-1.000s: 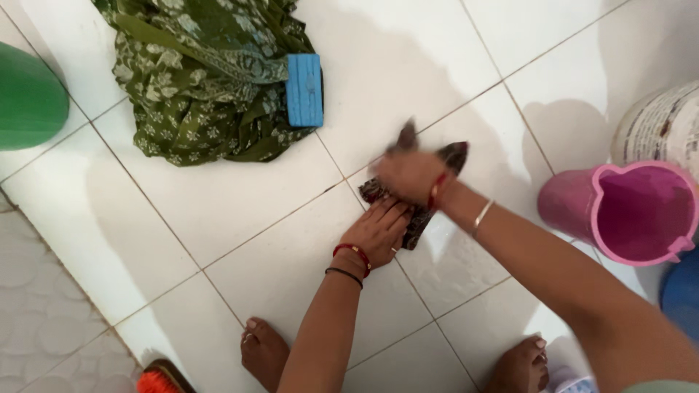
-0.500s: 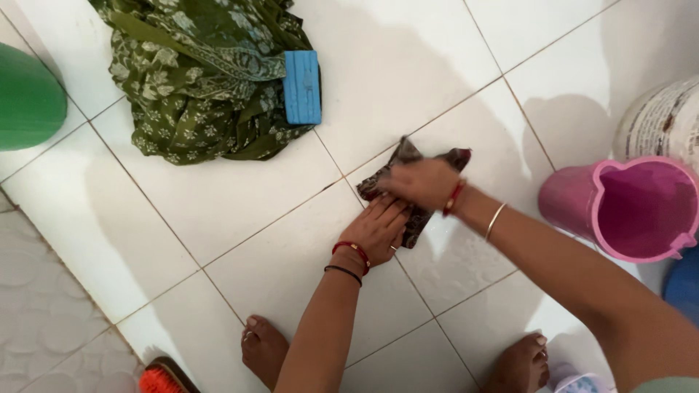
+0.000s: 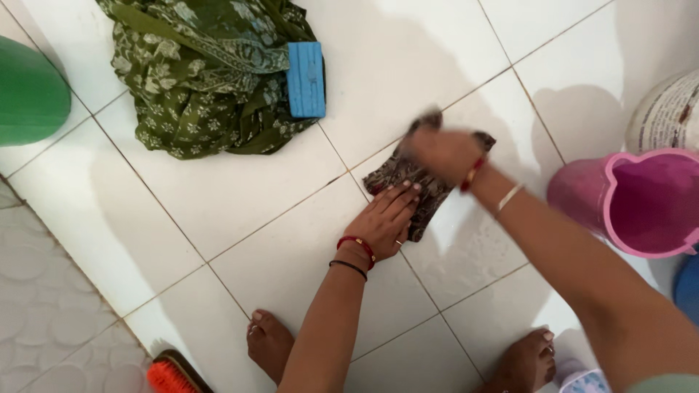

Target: The person washes several pieces of clothing by hand on a tiled floor. They scrub each item with a bar of soap, rinse it in a bucket of water, and wring it out before moving to the next piece.

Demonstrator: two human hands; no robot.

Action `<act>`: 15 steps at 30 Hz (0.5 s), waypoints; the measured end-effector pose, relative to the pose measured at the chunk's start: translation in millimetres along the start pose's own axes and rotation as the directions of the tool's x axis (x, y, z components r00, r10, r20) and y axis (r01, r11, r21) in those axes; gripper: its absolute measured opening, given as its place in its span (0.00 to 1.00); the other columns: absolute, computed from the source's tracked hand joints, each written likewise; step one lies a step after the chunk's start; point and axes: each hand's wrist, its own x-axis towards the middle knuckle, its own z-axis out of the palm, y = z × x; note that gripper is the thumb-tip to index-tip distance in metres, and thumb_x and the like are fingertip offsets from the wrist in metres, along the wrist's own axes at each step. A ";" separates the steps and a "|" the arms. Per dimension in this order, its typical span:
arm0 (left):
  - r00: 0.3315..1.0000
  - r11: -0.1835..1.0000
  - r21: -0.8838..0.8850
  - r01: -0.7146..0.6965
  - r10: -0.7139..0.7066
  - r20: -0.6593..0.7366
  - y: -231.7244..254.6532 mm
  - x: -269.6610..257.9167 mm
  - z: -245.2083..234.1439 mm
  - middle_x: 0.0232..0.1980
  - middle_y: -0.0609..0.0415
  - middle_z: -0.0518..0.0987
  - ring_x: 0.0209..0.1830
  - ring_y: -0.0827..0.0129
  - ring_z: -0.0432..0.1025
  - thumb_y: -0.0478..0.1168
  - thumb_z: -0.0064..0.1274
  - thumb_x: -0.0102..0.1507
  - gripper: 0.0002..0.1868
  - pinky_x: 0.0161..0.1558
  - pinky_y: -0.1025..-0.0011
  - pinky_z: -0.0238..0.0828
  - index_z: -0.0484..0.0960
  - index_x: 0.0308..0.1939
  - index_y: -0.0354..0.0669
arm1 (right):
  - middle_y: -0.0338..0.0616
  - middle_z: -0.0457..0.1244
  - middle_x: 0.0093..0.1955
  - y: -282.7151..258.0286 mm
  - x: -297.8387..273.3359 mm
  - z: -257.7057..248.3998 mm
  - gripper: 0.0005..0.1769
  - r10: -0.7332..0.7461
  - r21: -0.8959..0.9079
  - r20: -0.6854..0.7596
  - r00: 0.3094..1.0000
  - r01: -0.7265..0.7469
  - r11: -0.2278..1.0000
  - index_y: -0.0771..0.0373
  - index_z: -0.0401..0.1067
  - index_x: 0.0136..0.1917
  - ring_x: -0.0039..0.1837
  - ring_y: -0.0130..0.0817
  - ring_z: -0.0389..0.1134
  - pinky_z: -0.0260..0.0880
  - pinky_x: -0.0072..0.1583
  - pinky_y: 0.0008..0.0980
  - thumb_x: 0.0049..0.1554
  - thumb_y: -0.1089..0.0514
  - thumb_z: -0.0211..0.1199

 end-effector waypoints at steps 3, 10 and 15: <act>1.000 1.000 0.014 -0.005 0.005 -0.005 2.4 2.1 -4.3 0.78 0.46 0.62 0.80 0.57 0.52 0.39 0.47 0.64 0.24 0.78 0.58 0.49 0.74 0.64 0.34 | 0.42 0.68 0.47 28.6 29.2 -24.4 0.10 0.277 -0.038 -0.101 0.956 -0.282 0.959 0.52 0.72 0.58 0.35 0.38 0.70 0.68 0.33 0.36 0.66 0.56 0.53; 1.000 1.000 0.030 0.004 -0.005 0.022 2.5 2.8 -6.0 0.76 0.46 0.63 0.79 0.56 0.54 0.40 0.47 0.65 0.23 0.77 0.57 0.50 0.74 0.63 0.36 | 0.42 0.68 0.45 -20.4 20.0 -1.9 0.12 0.059 -0.026 0.201 0.978 -0.055 0.998 0.52 0.68 0.60 0.40 0.33 0.72 0.71 0.31 0.27 0.65 0.62 0.49; 1.000 0.998 0.054 0.023 -0.023 -0.003 5.3 2.4 -8.3 0.75 0.49 0.65 0.77 0.58 0.56 0.41 0.47 0.65 0.25 0.76 0.57 0.50 0.74 0.65 0.37 | 0.45 0.67 0.46 24.9 25.9 -16.5 0.09 0.408 -0.129 0.116 0.906 -0.393 0.910 0.53 0.69 0.60 0.38 0.38 0.70 0.72 0.32 0.34 0.68 0.59 0.51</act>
